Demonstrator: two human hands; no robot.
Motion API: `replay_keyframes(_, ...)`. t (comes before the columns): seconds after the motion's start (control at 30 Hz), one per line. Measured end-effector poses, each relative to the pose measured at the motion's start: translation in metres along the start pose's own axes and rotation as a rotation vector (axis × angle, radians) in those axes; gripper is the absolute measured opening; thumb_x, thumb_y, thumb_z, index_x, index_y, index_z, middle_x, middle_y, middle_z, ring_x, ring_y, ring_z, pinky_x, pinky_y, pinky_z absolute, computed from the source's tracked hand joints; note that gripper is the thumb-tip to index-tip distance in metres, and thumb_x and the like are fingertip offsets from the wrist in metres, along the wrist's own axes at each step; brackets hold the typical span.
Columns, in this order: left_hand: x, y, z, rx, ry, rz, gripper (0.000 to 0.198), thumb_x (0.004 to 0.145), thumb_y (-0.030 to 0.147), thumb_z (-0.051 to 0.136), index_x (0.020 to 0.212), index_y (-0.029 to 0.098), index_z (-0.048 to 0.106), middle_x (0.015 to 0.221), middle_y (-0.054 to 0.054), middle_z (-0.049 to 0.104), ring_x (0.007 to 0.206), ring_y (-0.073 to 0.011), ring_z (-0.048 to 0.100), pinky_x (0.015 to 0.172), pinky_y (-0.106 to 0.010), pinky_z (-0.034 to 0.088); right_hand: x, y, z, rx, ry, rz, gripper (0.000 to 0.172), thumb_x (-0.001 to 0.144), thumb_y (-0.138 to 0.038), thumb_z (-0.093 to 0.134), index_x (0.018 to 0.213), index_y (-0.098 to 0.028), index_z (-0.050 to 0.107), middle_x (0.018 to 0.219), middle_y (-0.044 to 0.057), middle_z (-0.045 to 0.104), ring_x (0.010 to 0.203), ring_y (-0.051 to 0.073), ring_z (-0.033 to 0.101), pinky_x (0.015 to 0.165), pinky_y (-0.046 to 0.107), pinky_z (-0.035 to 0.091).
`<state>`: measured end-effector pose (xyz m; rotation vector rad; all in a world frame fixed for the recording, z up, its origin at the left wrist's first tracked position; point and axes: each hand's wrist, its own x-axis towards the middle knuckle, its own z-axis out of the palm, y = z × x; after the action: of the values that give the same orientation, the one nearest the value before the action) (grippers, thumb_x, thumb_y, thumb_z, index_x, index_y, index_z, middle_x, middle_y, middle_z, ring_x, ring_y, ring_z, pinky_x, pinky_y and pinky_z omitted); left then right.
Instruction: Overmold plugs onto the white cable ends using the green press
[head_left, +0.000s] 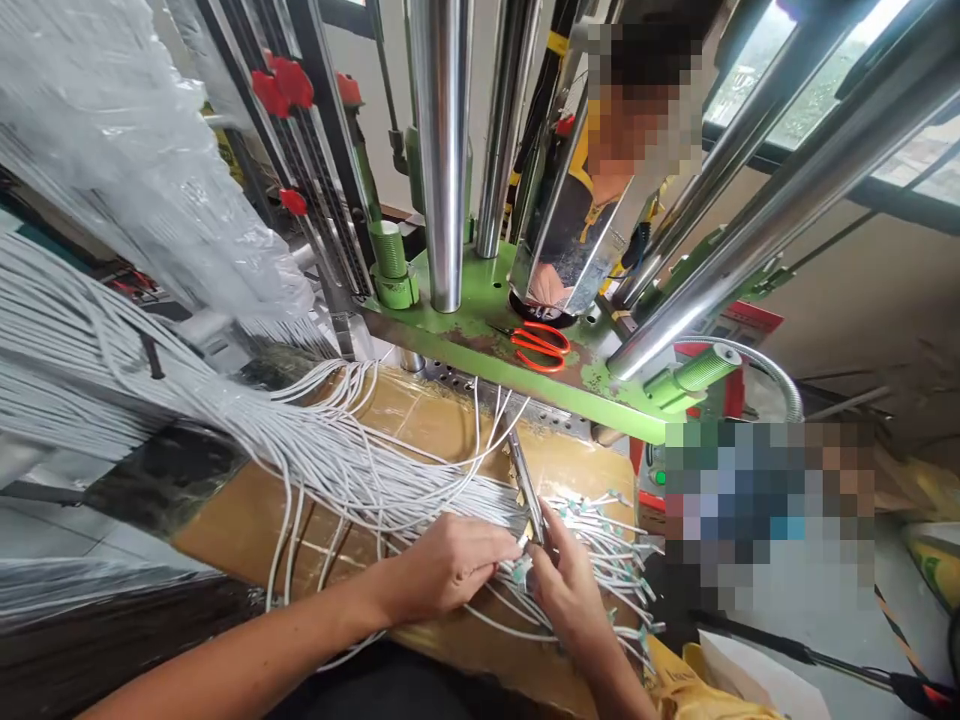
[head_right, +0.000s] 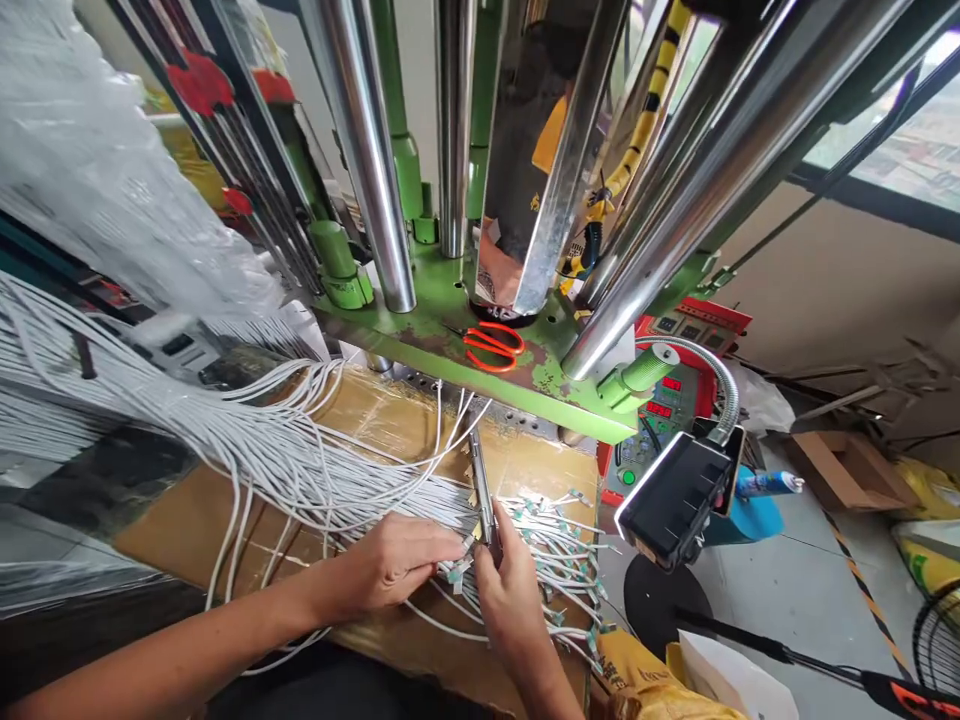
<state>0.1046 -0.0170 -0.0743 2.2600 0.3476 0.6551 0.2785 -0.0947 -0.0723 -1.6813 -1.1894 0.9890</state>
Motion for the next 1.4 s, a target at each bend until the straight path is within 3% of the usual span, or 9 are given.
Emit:
replay_keyframes(0.13, -0.002, 0.001, 0.002, 0.034, -0.028, -0.010, 0.033, 0.086, 0.006, 0.044, 0.112, 0.017, 0.062, 0.106, -0.009, 0.070, 0.096, -0.0203, 0.066, 0.083, -0.029, 0.051, -0.001, 0.000, 0.000, 0.009, -0.046, 0.020, 0.052, 0.083, -0.023, 0.047, 0.134, -0.016, 0.049, 0.133, 0.010, 0.056, 0.128, 0.021, 0.047, 0.110, 0.041, 0.033)
replay_keyframes(0.53, -0.005, 0.005, 0.009, 0.120, -0.006, -0.049, 0.036, 0.085, 0.005, 0.043, 0.112, 0.018, 0.061, 0.107, -0.008, 0.071, 0.095, -0.0195, 0.066, 0.083, -0.028, 0.051, -0.002, 0.006, 0.002, 0.064, -0.023, 0.000, 0.054, 0.086, -0.021, 0.045, 0.140, -0.020, 0.043, 0.136, 0.007, 0.054, 0.130, 0.019, 0.045, 0.113, 0.042, 0.028)
replay_keyframes(0.8, -0.004, -0.001, 0.018, 0.041, 0.115, -0.016, 0.036, 0.084, 0.004, 0.043, 0.112, 0.015, 0.063, 0.103, -0.010, 0.071, 0.094, -0.0198, 0.066, 0.082, -0.029, 0.052, -0.002, 0.007, 0.005, 0.006, -0.039, -0.042, 0.057, 0.084, -0.017, 0.042, 0.141, -0.018, 0.040, 0.137, 0.007, 0.051, 0.132, 0.017, 0.041, 0.114, 0.040, 0.025)
replay_keyframes(0.9, 0.003, 0.004, 0.013, -0.064, 0.134, -0.181, 0.024, 0.086, 0.011, 0.048, 0.095, 0.017, 0.070, 0.090, -0.007, 0.072, 0.085, -0.0195, 0.065, 0.078, -0.030, 0.050, -0.003, 0.000, 0.003, 0.005, -0.063, 0.012, 0.061, 0.082, -0.022, 0.048, 0.141, -0.011, 0.038, 0.126, 0.011, 0.058, 0.121, 0.021, 0.051, 0.108, 0.037, 0.036)
replay_keyframes(1.0, 0.013, 0.011, 0.000, -0.293, 0.166, -0.517, 0.018, 0.085, 0.026, 0.061, 0.073, 0.015, 0.068, 0.072, -0.004, 0.066, 0.072, -0.0174, 0.059, 0.069, -0.027, 0.047, -0.003, -0.006, 0.001, 0.048, -0.088, 0.129, 0.072, 0.078, -0.031, 0.060, 0.141, -0.008, 0.035, 0.100, 0.008, 0.066, 0.088, 0.020, 0.061, 0.082, 0.032, 0.051)
replay_keyframes(1.13, 0.020, 0.011, -0.014, -0.872, 0.256, -0.748, 0.027, 0.079, 0.038, 0.067, 0.081, 0.012, 0.067, 0.072, -0.003, 0.063, 0.064, -0.0134, 0.056, 0.058, -0.023, 0.044, -0.002, -0.005, 0.000, 0.077, -0.072, 0.160, 0.073, 0.078, -0.037, 0.062, 0.140, -0.007, 0.038, 0.089, 0.005, 0.065, 0.075, 0.017, 0.058, 0.069, 0.027, 0.050)
replay_keyframes(1.2, 0.021, 0.008, -0.017, -0.946, 0.293, -0.806, 0.030, 0.075, 0.039, 0.071, 0.088, 0.012, 0.065, 0.070, -0.001, 0.061, 0.052, -0.0087, 0.049, 0.047, -0.019, 0.037, -0.001, -0.003, 0.000, 0.088, -0.063, 0.168, 0.074, 0.077, -0.038, 0.063, 0.139, -0.007, 0.040, 0.086, 0.005, 0.065, 0.074, 0.017, 0.058, 0.067, 0.027, 0.049)
replay_keyframes(1.3, 0.021, 0.003, -0.019, -0.652, 0.266, -0.768, 0.023, 0.076, 0.035, 0.070, 0.084, 0.013, 0.067, 0.063, 0.001, 0.061, 0.047, -0.0084, 0.047, 0.046, -0.020, 0.036, 0.000, -0.003, 0.001, 0.111, -0.055, 0.167, 0.070, 0.075, -0.037, 0.065, 0.136, -0.011, 0.045, 0.083, 0.004, 0.066, 0.073, 0.017, 0.058, 0.064, 0.026, 0.049)
replay_keyframes(1.4, 0.019, -0.001, -0.018, -0.255, 0.161, -0.534, 0.016, 0.084, 0.024, 0.059, 0.078, 0.015, 0.072, 0.073, -0.004, 0.070, 0.069, -0.0169, 0.063, 0.066, -0.025, 0.049, 0.001, -0.004, 0.001, 0.129, -0.042, 0.162, 0.068, 0.075, -0.036, 0.066, 0.136, -0.013, 0.046, 0.084, 0.003, 0.066, 0.072, 0.017, 0.058, 0.063, 0.025, 0.050)
